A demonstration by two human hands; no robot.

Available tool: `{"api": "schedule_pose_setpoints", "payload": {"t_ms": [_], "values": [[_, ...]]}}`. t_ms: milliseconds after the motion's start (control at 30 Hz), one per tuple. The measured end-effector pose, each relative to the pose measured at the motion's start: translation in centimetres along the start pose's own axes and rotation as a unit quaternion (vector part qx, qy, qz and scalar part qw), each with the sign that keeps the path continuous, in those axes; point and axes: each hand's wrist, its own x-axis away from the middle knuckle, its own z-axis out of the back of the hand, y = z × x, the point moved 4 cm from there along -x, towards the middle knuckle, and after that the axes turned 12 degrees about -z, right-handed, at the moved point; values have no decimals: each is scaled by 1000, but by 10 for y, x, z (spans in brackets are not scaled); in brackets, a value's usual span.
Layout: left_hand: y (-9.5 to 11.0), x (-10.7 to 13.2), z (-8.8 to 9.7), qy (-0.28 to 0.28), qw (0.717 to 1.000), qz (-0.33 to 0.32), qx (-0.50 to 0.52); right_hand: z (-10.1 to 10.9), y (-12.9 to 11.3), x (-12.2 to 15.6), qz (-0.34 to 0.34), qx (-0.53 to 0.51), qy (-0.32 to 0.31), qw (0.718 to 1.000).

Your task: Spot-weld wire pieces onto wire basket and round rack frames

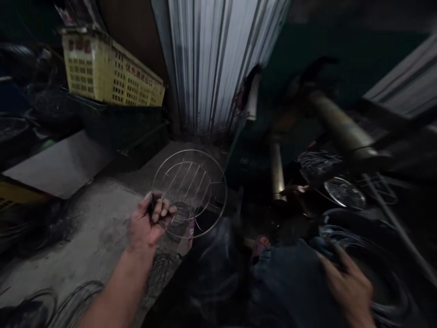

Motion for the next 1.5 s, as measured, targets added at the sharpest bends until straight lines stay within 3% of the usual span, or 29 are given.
{"api": "schedule_pose_setpoints", "payload": {"t_ms": [33, 67, 133, 167, 200, 367, 467, 667, 733, 867, 1033, 1133, 1233, 1333, 1500], "values": [[2, 16, -14, -12, 999, 16, 27, -6, -4, 3, -33, -57, -32, 997], [1, 32, -26, -22, 998, 36, 46, -13, -12, 8, -52, -147, -103, 982], [-9, 62, -46, -45, 992, 95, 69, -25, -35, 27, -53, -299, -281, 911], [-17, 74, -53, -57, 987, 129, 73, -26, -46, 36, -44, -336, -334, 880], [-25, 85, -58, -68, 982, 159, 73, -24, -53, 44, -38, -351, -349, 868], [-54, 109, -68, -66, 971, 230, 17, 6, -43, 56, -20, -287, -266, 920], [-60, 113, -70, -78, 968, 237, -23, 20, -28, 55, -5, -270, -264, 926], [-76, 105, -82, -174, 956, 217, -92, 38, -19, 60, 8, -265, -261, 928], [-84, 96, -88, -175, 954, 208, -128, 42, -18, 63, 4, -269, -284, 920], [-96, 72, -115, -192, 932, 231, -204, 48, -16, 66, -81, -328, -326, 883], [-99, 48, -158, -278, 903, 262, -199, 63, -21, 65, -133, -411, -273, 859], [-105, 46, -154, -247, 920, 240, -187, 71, -25, 61, -142, -454, -245, 845], [-119, 66, -130, -194, 947, 220, -130, 73, -27, 59, -150, -480, -238, 831], [-137, 107, -107, -197, 937, 281, -67, 71, -26, 62, -149, -492, -226, 827], [-142, 153, -109, -217, 930, 297, 27, 65, -19, 81, -130, -480, -243, 833]]}}
